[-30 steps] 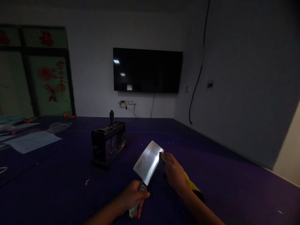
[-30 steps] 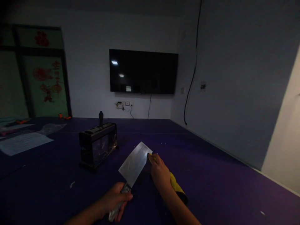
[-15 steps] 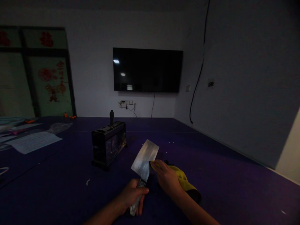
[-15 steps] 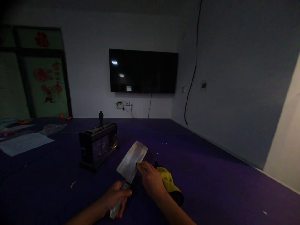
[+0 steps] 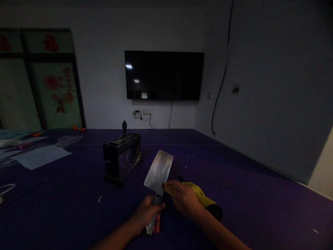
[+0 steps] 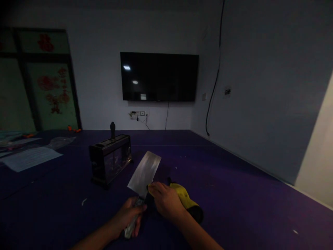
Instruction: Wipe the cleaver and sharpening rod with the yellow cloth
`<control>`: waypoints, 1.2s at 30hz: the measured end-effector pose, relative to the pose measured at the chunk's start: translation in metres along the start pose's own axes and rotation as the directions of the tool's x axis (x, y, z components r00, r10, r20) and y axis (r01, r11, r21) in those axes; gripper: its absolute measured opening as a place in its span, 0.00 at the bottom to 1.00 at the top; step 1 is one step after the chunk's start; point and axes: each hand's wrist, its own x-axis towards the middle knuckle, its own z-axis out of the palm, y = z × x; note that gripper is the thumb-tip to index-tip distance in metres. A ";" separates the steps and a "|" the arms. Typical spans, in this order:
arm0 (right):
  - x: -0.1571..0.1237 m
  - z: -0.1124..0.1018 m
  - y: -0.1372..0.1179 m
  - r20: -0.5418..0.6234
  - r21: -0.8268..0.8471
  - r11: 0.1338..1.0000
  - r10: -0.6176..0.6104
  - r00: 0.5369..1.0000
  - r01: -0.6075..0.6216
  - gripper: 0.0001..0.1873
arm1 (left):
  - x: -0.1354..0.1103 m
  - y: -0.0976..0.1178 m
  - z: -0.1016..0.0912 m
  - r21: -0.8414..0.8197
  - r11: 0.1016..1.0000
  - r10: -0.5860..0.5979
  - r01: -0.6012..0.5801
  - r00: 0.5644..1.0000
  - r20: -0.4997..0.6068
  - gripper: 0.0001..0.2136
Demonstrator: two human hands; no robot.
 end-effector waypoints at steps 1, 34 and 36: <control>-0.001 0.000 0.000 -0.012 0.008 1.000 -0.013 1.000 0.013 0.22 | -0.001 0.000 0.000 -0.002 1.000 0.006 -0.006 1.000 -0.010 0.22; -0.006 -0.019 -0.006 0.198 0.055 0.981 0.171 0.965 -0.185 0.11 | -0.065 0.122 -0.004 0.800 0.599 0.356 -0.023 0.903 -0.240 0.05; -0.008 -0.019 -0.005 0.198 0.064 0.980 0.175 0.964 -0.191 0.11 | -0.075 0.158 -0.005 0.940 0.342 0.459 -0.020 0.876 -0.149 0.04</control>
